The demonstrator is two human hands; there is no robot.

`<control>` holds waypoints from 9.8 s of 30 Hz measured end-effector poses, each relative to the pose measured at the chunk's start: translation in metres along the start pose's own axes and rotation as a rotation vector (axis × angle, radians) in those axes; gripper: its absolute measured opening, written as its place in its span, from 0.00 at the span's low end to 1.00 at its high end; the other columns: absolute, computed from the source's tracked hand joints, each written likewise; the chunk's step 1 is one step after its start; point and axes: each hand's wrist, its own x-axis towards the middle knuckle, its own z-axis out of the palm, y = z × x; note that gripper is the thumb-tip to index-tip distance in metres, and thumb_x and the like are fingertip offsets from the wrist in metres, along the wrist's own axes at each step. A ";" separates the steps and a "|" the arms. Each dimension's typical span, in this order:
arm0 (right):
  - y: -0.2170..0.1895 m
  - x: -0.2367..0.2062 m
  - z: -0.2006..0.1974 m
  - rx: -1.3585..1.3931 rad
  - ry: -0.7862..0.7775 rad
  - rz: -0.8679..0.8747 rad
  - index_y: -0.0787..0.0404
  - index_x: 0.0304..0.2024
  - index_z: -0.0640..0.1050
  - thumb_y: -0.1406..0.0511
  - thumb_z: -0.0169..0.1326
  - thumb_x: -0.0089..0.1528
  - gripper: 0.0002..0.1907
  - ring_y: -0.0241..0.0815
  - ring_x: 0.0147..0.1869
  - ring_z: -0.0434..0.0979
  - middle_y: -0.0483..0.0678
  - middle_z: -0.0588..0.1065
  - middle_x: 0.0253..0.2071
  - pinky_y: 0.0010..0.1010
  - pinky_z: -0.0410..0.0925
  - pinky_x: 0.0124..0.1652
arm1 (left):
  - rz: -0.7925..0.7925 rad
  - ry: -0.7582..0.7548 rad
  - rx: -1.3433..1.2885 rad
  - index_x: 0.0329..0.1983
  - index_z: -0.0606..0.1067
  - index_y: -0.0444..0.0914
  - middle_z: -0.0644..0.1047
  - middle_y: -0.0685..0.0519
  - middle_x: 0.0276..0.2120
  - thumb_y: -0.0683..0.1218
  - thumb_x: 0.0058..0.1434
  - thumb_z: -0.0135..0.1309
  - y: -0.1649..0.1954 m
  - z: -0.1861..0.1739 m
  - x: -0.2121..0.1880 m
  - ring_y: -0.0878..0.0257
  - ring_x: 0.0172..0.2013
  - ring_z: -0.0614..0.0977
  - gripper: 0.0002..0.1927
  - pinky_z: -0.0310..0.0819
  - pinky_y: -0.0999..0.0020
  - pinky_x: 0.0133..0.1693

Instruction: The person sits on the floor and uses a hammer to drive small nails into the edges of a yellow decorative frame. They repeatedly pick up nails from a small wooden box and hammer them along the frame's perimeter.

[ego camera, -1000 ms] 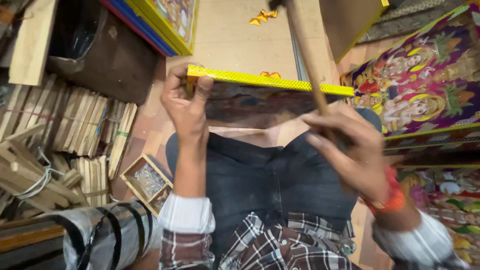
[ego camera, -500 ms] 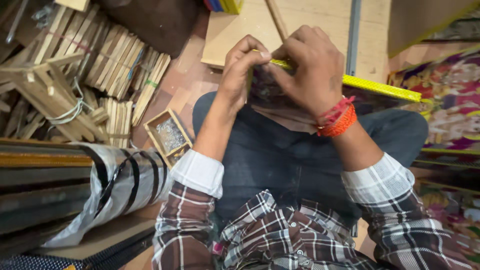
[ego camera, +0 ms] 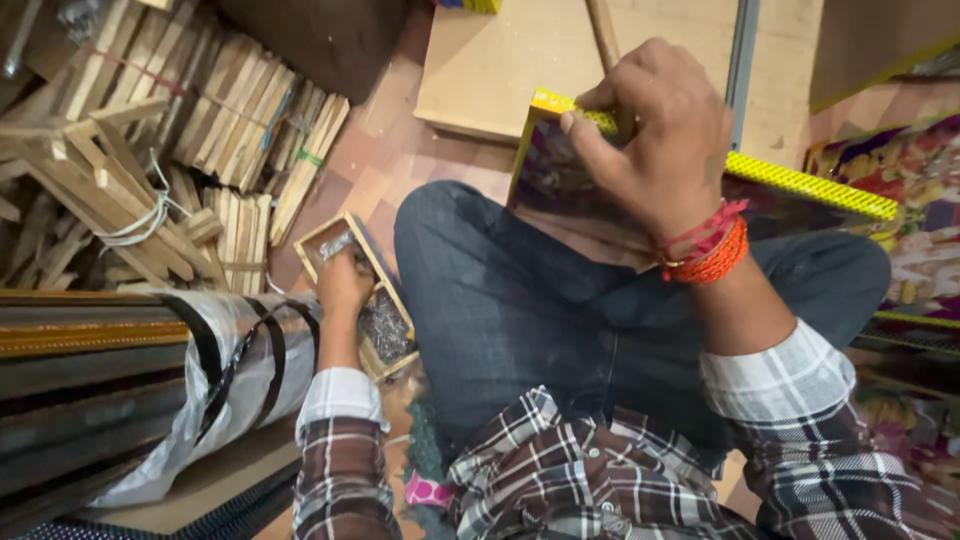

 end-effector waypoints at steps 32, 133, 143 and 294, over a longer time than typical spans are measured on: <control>-0.013 -0.006 -0.005 0.002 -0.001 0.033 0.59 0.33 0.81 0.61 0.66 0.62 0.09 0.49 0.42 0.72 0.47 0.70 0.35 0.40 0.64 0.41 | 0.617 -0.033 -1.542 0.51 0.74 0.31 0.84 0.44 0.38 0.40 0.72 0.57 0.228 -0.114 -0.019 0.65 0.34 0.85 0.08 0.78 0.74 0.36; -0.017 -0.151 -0.080 0.055 -0.370 0.189 0.56 0.68 0.69 0.77 0.52 0.58 0.34 0.47 0.33 0.79 0.51 0.75 0.34 0.36 0.72 0.33 | 0.660 -0.020 -1.839 0.67 0.55 0.40 0.70 0.49 0.54 0.37 0.71 0.57 0.244 -0.045 0.007 0.63 0.55 0.73 0.28 0.65 0.69 0.62; 0.049 -0.213 -0.045 0.190 -0.530 0.186 0.57 0.43 0.81 0.66 0.59 0.56 0.12 0.51 0.42 0.78 0.50 0.76 0.37 0.39 0.71 0.41 | 0.508 0.375 -1.922 0.63 0.65 0.37 0.70 0.50 0.37 0.34 0.68 0.52 0.176 -0.115 0.075 0.63 0.37 0.74 0.21 0.72 0.70 0.44; 0.006 -0.027 -0.030 0.312 0.172 0.141 0.67 0.43 0.80 0.76 0.67 0.62 0.09 0.43 0.46 0.82 0.51 0.80 0.42 0.30 0.73 0.48 | 1.066 0.375 -0.729 0.53 0.79 0.39 0.82 0.50 0.44 0.35 0.62 0.57 0.296 -0.125 -0.032 0.53 0.49 0.83 0.17 0.74 0.59 0.53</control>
